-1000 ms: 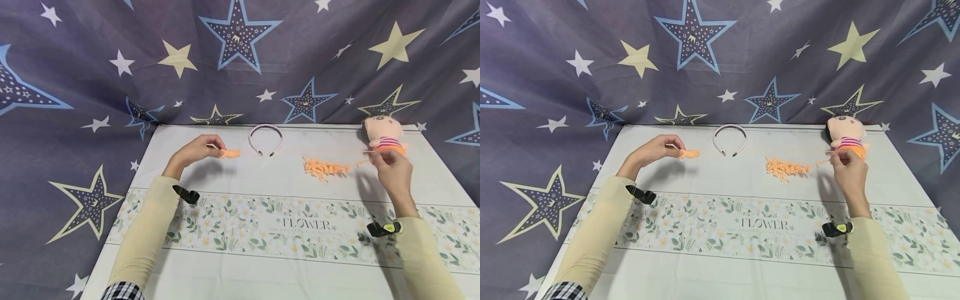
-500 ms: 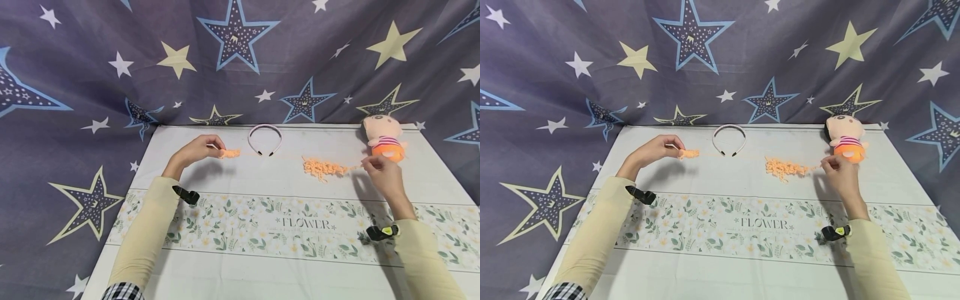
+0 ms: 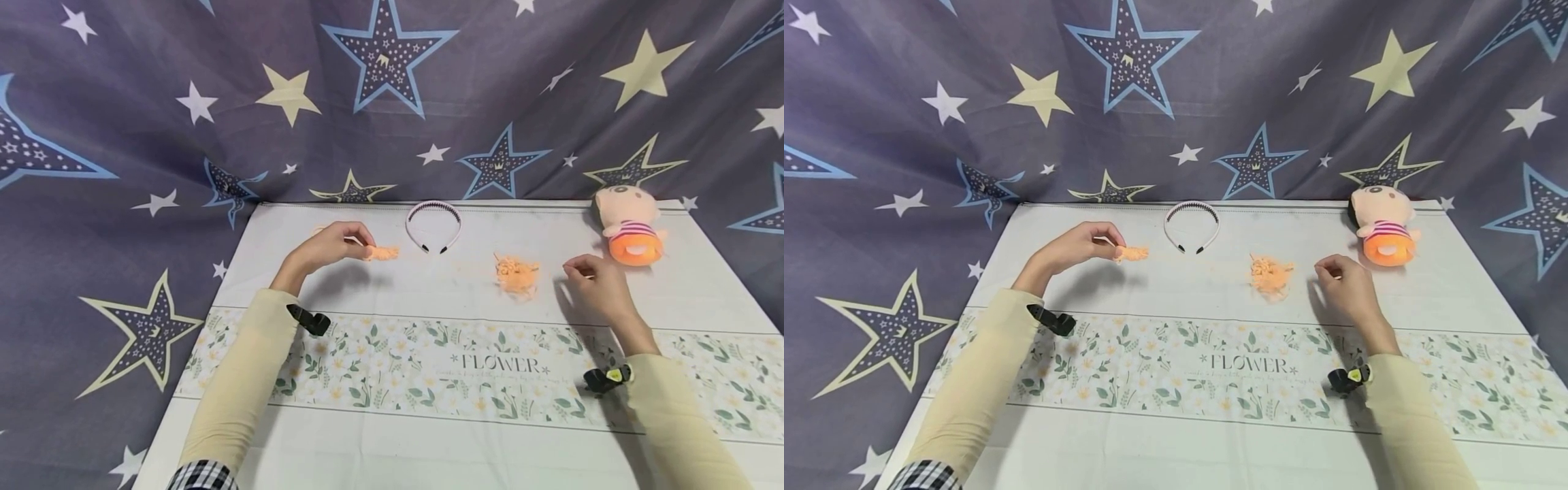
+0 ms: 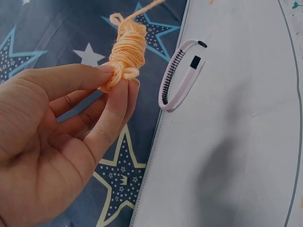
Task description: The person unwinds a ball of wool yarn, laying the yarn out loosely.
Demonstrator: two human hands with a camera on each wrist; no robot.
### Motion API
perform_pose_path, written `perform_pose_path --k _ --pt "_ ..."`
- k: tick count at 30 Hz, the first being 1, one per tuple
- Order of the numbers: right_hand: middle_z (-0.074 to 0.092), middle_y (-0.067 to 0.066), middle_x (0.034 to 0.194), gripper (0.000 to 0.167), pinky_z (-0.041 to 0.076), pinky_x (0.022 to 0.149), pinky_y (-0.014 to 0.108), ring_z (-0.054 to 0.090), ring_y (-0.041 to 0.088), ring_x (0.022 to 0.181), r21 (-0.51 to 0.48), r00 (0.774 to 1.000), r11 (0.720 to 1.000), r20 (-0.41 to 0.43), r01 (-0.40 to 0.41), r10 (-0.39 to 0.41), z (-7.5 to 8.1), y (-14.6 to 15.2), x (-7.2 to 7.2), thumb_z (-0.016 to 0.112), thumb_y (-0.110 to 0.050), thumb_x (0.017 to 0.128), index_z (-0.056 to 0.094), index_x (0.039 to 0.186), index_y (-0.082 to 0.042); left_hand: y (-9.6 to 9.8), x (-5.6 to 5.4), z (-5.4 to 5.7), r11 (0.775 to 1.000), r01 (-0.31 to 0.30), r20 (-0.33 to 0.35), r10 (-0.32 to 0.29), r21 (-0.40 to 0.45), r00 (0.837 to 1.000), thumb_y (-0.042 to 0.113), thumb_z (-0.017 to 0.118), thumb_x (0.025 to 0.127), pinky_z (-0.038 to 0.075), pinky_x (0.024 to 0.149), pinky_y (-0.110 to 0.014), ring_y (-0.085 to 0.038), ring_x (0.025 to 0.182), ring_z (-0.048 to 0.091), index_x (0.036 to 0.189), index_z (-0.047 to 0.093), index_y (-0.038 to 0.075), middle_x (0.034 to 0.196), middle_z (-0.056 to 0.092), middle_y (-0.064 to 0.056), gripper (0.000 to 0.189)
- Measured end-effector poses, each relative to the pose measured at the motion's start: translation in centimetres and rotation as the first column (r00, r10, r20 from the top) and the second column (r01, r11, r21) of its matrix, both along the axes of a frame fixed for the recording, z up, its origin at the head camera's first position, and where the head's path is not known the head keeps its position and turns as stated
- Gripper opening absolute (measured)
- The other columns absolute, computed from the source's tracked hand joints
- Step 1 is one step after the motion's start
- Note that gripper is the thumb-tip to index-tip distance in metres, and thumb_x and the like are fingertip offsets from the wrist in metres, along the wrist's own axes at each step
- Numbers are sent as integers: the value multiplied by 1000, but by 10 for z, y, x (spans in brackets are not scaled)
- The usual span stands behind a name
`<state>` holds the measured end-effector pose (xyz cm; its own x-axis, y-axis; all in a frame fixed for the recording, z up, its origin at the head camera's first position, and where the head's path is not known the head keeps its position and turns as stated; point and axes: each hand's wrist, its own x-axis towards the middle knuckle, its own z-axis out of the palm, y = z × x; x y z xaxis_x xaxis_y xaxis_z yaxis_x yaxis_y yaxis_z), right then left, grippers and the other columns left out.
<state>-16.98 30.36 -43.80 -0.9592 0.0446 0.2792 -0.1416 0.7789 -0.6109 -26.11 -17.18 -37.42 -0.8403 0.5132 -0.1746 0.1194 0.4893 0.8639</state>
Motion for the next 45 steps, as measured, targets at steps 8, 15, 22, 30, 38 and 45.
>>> perform_pose_path --k 8,15,22,30,38,45 --pt "69 18 94 14 41 68 7 57 7 79 -49 994 994 -50 -101 99 14 -41 -14 61 -7 91 66 100 2 3 0 2 1000 10 9 -10 3 1000 14 68 88 45 85 -34 -22 93 56 101 64 6 99 62 -7 16" --pt "67 16 92 14 54 75 35 63 26 82 -99 959 955 -61 -281 276 15 -105 -30 63 -4 90 66 102 3 9 -1 1 1000 22 9 -22 16 1000 15 70 87 46 85 -36 -22 93 58 100 65 7 98 63 -7 16" --pt "67 12 103 21 53 85 41 64 25 94 -139 915 908 17 -396 402 10 -163 -37 62 -12 93 66 111 -2 14 -2 2 999 33 8 -33 8 999 16 69 88 47 85 -37 -22 93 57 101 64 6 100 63 -7 17" --pt "69 2 99 16 53 82 32 63 16 90 -151 868 859 11 -490 497 9 -192 -31 61 -20 95 70 103 -10 14 -1 4 999 32 9 -32 13 999 13 69 88 47 84 -37 -23 93 57 100 64 5 100 63 -10 16" --pt "69 6 87 8 53 71 28 63 16 78 -207 908 884 -60 -419 416 14 -172 -28 63 -12 92 68 93 -7 11 -1 1 1000 24 7 -24 7 1000 11 68 87 47 85 -41 -21 90 59 100 64 5 96 63 -7 15" --pt "68 12 84 13 46 69 14 59 12 74 -229 968 944 -146 -235 206 17 -123 -31 61 -13 93 67 93 -1 8 -2 -1 1000 21 -16 -21 4 1000 12 70 86 46 80 -31 -20 88 58 100 65 2 97 62 -11 18"
